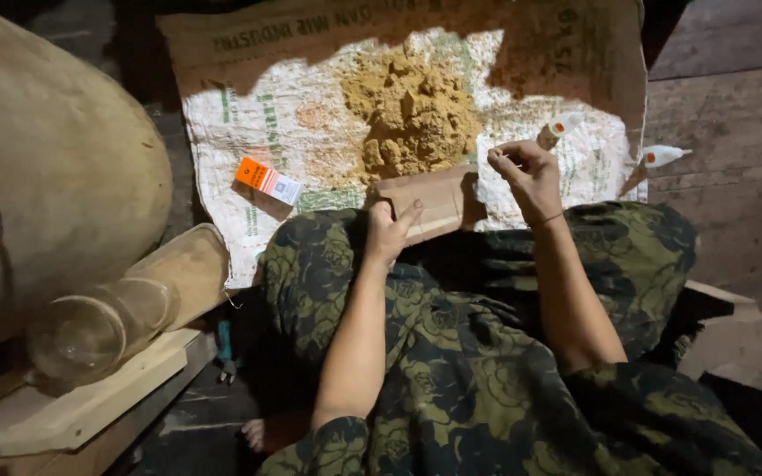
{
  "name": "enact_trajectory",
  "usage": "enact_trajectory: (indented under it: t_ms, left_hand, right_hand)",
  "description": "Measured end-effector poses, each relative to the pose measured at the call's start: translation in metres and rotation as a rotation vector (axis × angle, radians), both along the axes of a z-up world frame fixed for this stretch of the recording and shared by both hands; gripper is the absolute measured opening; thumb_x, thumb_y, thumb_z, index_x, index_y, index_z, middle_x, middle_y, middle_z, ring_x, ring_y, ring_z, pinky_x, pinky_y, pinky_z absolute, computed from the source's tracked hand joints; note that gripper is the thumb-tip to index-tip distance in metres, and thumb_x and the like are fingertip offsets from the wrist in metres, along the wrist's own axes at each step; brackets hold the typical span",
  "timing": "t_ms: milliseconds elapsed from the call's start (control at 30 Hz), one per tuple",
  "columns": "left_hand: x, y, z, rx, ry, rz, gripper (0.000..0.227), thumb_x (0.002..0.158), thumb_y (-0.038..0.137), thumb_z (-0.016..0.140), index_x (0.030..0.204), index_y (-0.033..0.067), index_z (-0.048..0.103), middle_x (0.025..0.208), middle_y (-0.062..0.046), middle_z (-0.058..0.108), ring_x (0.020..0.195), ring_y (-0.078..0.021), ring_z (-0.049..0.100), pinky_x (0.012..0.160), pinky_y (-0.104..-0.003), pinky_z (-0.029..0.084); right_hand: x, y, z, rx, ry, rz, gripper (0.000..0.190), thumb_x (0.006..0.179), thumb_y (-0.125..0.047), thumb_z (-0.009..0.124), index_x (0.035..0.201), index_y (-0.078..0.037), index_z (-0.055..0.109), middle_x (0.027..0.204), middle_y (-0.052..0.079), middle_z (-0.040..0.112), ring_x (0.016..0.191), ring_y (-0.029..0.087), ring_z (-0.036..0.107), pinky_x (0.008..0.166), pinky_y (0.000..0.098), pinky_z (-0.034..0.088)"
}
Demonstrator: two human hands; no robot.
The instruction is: Applying glue to the edges of small wooden frames and coating them with sawdust
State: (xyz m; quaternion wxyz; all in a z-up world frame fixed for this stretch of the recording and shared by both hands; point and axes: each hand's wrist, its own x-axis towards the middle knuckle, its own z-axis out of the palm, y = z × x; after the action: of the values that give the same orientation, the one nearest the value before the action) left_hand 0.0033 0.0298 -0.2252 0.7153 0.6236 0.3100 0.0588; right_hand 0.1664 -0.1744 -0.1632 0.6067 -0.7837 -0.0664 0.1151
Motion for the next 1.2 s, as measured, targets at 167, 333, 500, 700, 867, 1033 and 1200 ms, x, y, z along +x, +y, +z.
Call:
enact_trajectory:
  t_ms: [167, 333, 500, 700, 867, 1033, 1200]
  left_hand:
    - [0.002, -0.002, 0.006, -0.013, -0.036, -0.026, 0.028, 0.082, 0.017, 0.087, 0.087, -0.0050, 0.071, 0.083, -0.008, 0.070, 0.086, -0.0157, 0.062, 0.073, -0.037, 0.054]
    - [-0.006, 0.005, -0.038, -0.119, 0.010, 0.006, 0.028, 0.083, 0.016, 0.089, 0.096, -0.0009, 0.071, 0.094, -0.008, 0.074, 0.089, -0.0165, 0.066, 0.074, -0.039, 0.059]
    - [-0.016, 0.020, -0.101, -0.355, 0.067, 0.043, 0.032, 0.089, 0.008, 0.085, 0.104, -0.0095, 0.064, 0.099, -0.015, 0.070, 0.092, -0.0252, 0.069, 0.074, -0.053, 0.063]
    - [-0.012, 0.017, -0.057, -0.243, 0.136, -0.018, 0.044, 0.088, 0.019, 0.088, 0.101, -0.0123, 0.060, 0.103, -0.019, 0.062, 0.102, -0.0236, 0.060, 0.071, -0.050, 0.060]
    - [-0.008, 0.015, -0.036, -0.227, 0.190, -0.041, 0.050, 0.089, 0.025, 0.087, 0.106, -0.0125, 0.058, 0.111, -0.021, 0.058, 0.111, -0.0245, 0.053, 0.085, -0.052, 0.054]
    - [-0.012, 0.022, -0.056, -0.270, 0.149, -0.012, 0.041, 0.087, 0.017, 0.088, 0.103, -0.0091, 0.061, 0.100, -0.017, 0.063, 0.098, -0.0261, 0.064, 0.069, -0.048, 0.062]
    - [-0.014, 0.027, -0.081, -0.329, 0.123, 0.008, 0.039, 0.088, 0.016, 0.088, 0.105, -0.0085, 0.063, 0.098, -0.015, 0.066, 0.092, -0.0244, 0.068, 0.068, -0.048, 0.064]
  right_hand:
    - [-0.010, -0.007, -0.007, 0.030, 0.124, 0.022, 0.013, 0.091, -0.008, 0.084, 0.101, -0.004, 0.077, 0.089, 0.006, 0.071, 0.078, 0.009, 0.065, 0.067, 0.0238, 0.059]
    - [-0.010, -0.005, 0.010, 0.036, 0.125, 0.063, 0.014, 0.089, -0.005, 0.086, 0.100, -0.003, 0.078, 0.088, 0.010, 0.070, 0.078, 0.012, 0.066, 0.066, 0.0283, 0.060]
    - [-0.011, 0.002, 0.013, -0.008, 0.075, 0.212, 0.016, 0.086, -0.005, 0.088, 0.097, -0.003, 0.077, 0.099, 0.015, 0.071, 0.086, 0.019, 0.067, 0.070, 0.0348, 0.059]
    - [-0.011, 0.012, 0.017, 0.297, 0.396, 0.137, 0.035, 0.078, 0.009, 0.083, 0.108, 0.005, 0.064, 0.105, 0.016, 0.068, 0.083, 0.021, 0.070, 0.068, 0.0333, 0.066]
    - [-0.002, 0.012, 0.019, 0.197, 0.339, 0.227, 0.034, 0.078, 0.007, 0.086, 0.108, 0.007, 0.071, 0.094, 0.017, 0.074, 0.080, 0.020, 0.071, 0.070, 0.0325, 0.064]
    - [0.000, 0.007, 0.015, 0.175, 0.316, 0.215, 0.034, 0.077, 0.006, 0.088, 0.106, 0.007, 0.071, 0.088, 0.015, 0.074, 0.081, 0.016, 0.071, 0.072, 0.0322, 0.063]
    - [0.004, 0.004, 0.036, 0.140, 0.347, 0.261, 0.026, 0.085, 0.002, 0.083, 0.110, 0.003, 0.074, 0.092, 0.013, 0.075, 0.085, 0.017, 0.071, 0.076, 0.0325, 0.063]
